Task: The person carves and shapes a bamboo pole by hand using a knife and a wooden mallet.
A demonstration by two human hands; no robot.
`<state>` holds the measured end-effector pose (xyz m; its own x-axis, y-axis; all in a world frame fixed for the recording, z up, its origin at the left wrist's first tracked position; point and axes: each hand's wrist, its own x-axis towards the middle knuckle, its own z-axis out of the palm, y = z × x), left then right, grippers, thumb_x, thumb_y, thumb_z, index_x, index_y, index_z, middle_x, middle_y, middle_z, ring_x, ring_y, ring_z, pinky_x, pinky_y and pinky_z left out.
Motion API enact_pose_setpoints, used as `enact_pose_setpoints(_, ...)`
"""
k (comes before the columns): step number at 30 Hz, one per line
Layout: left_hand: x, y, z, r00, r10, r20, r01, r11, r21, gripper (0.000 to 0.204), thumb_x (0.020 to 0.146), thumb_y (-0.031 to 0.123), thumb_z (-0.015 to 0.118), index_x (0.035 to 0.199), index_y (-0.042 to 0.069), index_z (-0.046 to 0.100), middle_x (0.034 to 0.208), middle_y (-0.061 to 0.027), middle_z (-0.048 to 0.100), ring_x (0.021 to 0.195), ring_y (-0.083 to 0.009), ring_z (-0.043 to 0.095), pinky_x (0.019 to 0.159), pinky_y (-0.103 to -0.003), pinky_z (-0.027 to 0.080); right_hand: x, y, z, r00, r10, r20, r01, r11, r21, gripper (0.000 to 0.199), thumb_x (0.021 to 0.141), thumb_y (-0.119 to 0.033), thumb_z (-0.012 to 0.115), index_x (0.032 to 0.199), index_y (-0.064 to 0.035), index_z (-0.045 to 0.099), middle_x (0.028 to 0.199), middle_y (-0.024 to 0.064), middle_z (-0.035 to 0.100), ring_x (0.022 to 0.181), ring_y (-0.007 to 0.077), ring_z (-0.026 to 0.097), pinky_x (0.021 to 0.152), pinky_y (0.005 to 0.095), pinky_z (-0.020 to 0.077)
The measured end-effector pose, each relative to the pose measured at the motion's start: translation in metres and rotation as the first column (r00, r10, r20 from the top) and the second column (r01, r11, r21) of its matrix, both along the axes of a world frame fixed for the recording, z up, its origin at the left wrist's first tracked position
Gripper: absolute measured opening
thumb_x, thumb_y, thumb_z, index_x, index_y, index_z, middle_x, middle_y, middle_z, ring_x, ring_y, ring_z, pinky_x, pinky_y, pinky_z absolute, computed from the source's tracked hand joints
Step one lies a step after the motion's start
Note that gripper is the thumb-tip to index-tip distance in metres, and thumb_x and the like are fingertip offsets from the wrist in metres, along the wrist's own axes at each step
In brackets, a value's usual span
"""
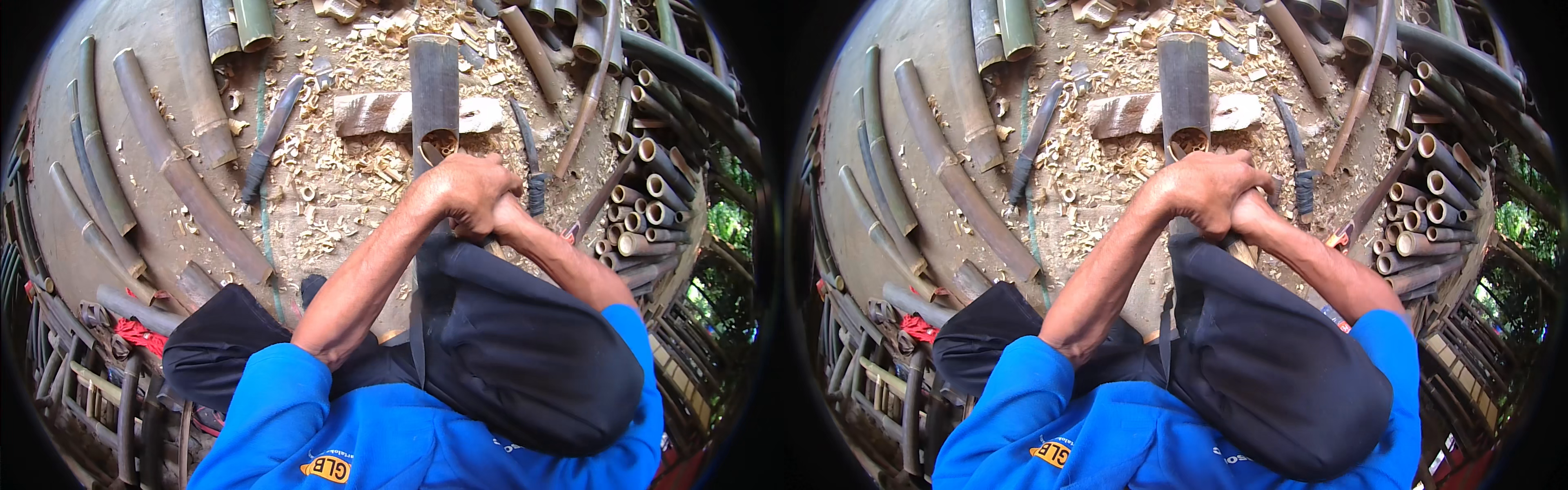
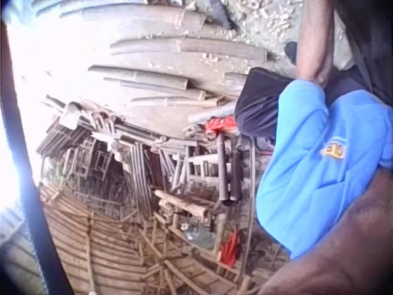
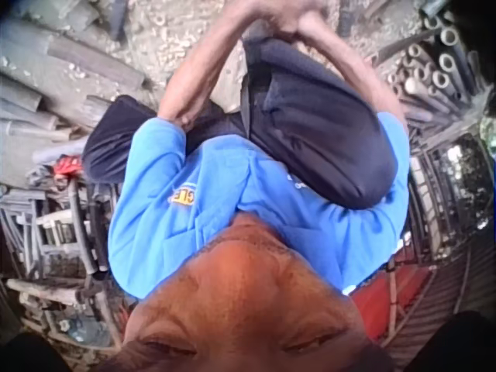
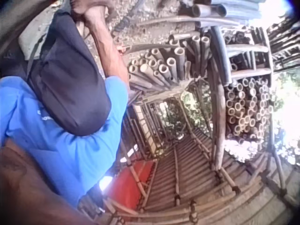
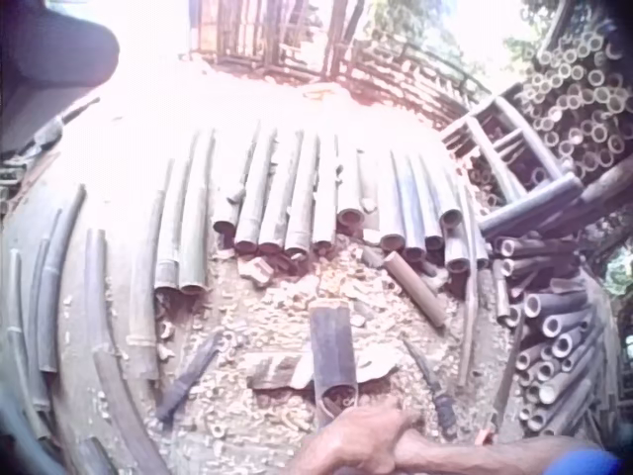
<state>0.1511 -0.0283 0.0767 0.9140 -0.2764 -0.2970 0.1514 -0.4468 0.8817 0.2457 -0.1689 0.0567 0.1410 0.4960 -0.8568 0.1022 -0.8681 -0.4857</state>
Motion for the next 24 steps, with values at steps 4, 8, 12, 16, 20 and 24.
enact_pose_setpoints(4,-0.005,-0.031,-0.006,0.873,0.477,0.102,-0.474,0.879,-0.053,0.08,0.061,0.008,0.078,0.139,0.013,0.058,0.125,-0.0215,0.057,0.108,-0.0416,0.065,0.093,-0.049,0.055,0.038,0.012,0.015,0.886,0.439,0.149,-0.461,0.865,0.199,0.047,0.08,-0.018,0.079,0.124,-0.0065,0.068,0.12,0.0161,0.068,0.114,0.0262,0.064,0.094,0.0401,0.0542)
enact_pose_setpoints(8,-0.008,-0.05,0.0,0.704,0.673,0.227,-0.674,0.734,-0.087,0.077,0.065,0.009,0.077,0.139,0.013,0.056,0.129,-0.0207,0.055,0.114,-0.0434,0.061,0.096,-0.05,0.053,0.047,0.01,0.019,0.799,0.575,0.179,-0.601,0.746,0.287,0.052,0.081,-0.02,0.077,0.13,-0.0051,0.064,0.129,0.0256,0.06,0.126,0.0358,0.055,0.106,0.0455,0.0466)
enact_pose_setpoints(12,-0.015,-0.021,-0.004,0.943,0.314,0.106,-0.311,0.949,-0.042,0.08,0.06,0.009,0.077,0.137,0.016,0.058,0.122,-0.0183,0.057,0.113,-0.0394,0.063,0.09,-0.048,0.056,0.003,-0.001,-0.013,0.814,0.493,0.307,-0.544,0.832,0.107,0.057,0.085,-0.019,0.077,0.135,-0.0038,0.057,0.13,0.0214,0.058,0.127,0.0304,0.055,0.105,0.0419,0.0478)
enact_pose_setpoints(16,-0.03,-0.03,0.001,0.791,0.457,0.407,-0.511,0.859,0.03,0.085,0.06,0.006,0.074,0.143,0.01,0.055,0.144,-0.0278,0.047,0.136,-0.0461,0.046,0.11,-0.049,0.044,0.005,-0.007,-0.01,0.99,0.108,0.087,-0.128,0.955,0.269,0.052,0.093,-0.019,0.071,0.138,-0.0004,0.053,0.129,0.0195,0.061,0.124,0.0263,0.057,0.103,0.04,0.0493)
enact_pose_setpoints(20,-0.057,-0.02,0.087,0.365,0.795,0.485,-0.851,0.496,-0.172,0.062,0.072,0.0,0.069,0.133,0.006,0.061,0.135,-0.0221,0.053,0.129,-0.0394,0.053,0.108,-0.048,0.044,0.085,0.022,0.043,0.905,0.22,0.365,-0.32,0.916,0.241,0.049,0.093,-0.029,0.071,0.131,-0.0015,0.059,0.11,0.0161,0.07,0.089,0.0271,0.069,0.078,0.0458,0.0556)
enact_pose_setpoints(24,-0.062,-0.035,0.083,0.427,0.837,0.343,-0.855,0.497,-0.149,0.046,0.077,-0.003,0.068,0.123,0.002,0.063,0.117,-0.0171,0.063,0.107,-0.031,0.065,0.095,-0.039,0.052,0.175,0.067,-0.017,0.448,0.139,0.883,-0.613,0.767,0.19,0.041,0.087,-0.032,0.075,0.116,-0.0044,0.064,0.108,0.0214,0.07,0.096,0.0357,0.069,0.082,0.0506,0.0543)
